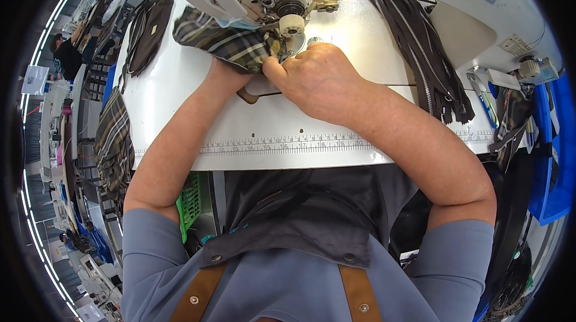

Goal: Sewing a zipper onto a piece of fabric and leather material using an industrial sewing machine.

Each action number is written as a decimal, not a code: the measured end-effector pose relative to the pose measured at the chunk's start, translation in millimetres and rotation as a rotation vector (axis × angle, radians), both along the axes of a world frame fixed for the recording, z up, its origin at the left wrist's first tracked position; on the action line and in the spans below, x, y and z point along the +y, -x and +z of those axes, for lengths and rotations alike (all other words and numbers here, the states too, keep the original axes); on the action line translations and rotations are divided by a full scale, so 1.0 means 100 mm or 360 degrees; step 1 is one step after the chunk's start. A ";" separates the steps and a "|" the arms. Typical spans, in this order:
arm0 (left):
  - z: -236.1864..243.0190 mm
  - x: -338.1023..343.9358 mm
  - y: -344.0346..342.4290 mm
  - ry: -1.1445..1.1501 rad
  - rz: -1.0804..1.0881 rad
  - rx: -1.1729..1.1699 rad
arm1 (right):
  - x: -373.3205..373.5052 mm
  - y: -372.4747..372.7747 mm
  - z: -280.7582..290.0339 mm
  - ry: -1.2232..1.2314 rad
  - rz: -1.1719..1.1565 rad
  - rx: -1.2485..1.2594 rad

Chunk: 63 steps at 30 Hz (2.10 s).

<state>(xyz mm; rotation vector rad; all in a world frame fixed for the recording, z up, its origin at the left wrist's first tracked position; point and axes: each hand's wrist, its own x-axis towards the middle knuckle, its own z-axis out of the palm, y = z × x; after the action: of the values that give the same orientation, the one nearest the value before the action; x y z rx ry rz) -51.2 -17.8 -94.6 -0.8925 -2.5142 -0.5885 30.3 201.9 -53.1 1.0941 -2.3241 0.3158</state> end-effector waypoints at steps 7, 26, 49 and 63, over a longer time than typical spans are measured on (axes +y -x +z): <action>-0.09 0.18 0.23 -0.1214 -0.0351 -0.1166 | 0.02 -0.01 -0.02 -0.0002 0.0023 0.0001; 0.77 0.18 -0.79 0.0601 -0.0172 0.0234 | 0.01 -0.12 -0.04 -0.0007 -0.0134 -0.0145; 0.58 0.06 -0.80 0.0428 -0.0499 0.0429 | 0.05 0.07 -0.01 0.0276 -0.0279 -0.0160; 0.53 -0.01 -0.76 0.0281 -0.0483 0.0449 | 0.07 0.17 -0.13 0.0246 -0.0315 -0.0246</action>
<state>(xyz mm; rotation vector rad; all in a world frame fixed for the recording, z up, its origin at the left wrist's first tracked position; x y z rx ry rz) 24.8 -18.5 -42.0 -1.3372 -2.2166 -0.3044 13.5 208.6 -65.9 0.7825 -2.4725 0.5100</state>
